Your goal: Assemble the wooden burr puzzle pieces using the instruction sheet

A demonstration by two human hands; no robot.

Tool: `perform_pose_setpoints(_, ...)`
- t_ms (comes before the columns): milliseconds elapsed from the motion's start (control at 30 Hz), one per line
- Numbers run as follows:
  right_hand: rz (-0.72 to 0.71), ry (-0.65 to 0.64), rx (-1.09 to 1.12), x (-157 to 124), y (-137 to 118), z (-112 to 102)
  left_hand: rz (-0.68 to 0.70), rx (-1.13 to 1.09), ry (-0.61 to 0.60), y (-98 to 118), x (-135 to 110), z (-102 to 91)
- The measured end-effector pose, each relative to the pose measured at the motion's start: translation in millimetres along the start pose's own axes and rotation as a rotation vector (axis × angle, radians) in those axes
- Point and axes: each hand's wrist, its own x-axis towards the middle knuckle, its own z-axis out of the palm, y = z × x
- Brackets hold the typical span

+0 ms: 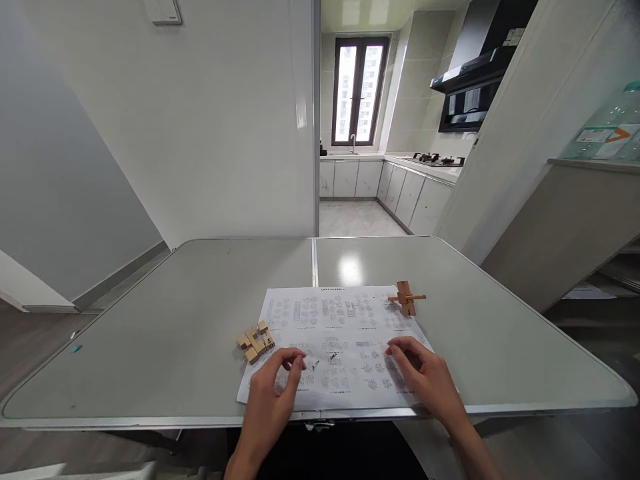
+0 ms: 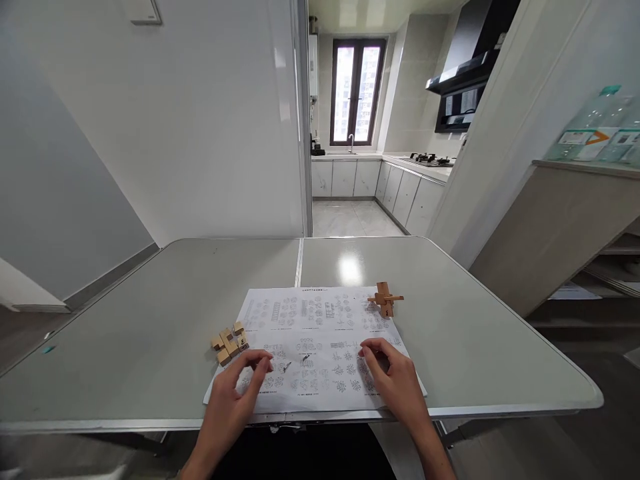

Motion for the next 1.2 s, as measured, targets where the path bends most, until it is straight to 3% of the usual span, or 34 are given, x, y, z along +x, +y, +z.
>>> perform_pose_setpoints(233, -0.002, 0.024, -0.015, -1, 1, 1, 0.137, 0.374, 0.294, -46, 21, -30.9)
perform_pose_setpoints(333, -0.007, 0.021, -0.016, -1, 2, 1, 0.117, 0.476, 0.286, -66, 32, -42.5)
perform_pose_setpoints(500, -0.005, 0.024, -0.009, -1, 3, 1, 0.066, 0.53, 0.146, -83, 45, -55.2)
perform_pose_setpoints(733, 0.008, 0.017, -0.018, -1, 0, 0, 0.039, 0.513, 0.057, -76, 55, -62.1)
perform_pose_setpoints(933, 0.011, 0.016, -0.017, 0, -1, -1, 0.075, 0.449, 0.054, -66, 54, -58.9)
perform_pose_setpoints(1067, 0.009, -0.001, -0.016, 0, -1, -2, 0.139, 0.356, 0.02, -50, 46, -38.5)
perform_pose_setpoints(1200, 0.012, -0.015, -0.005, -1, 1, -1, 0.249, 0.253, -0.065, -27, 34, -2.9)
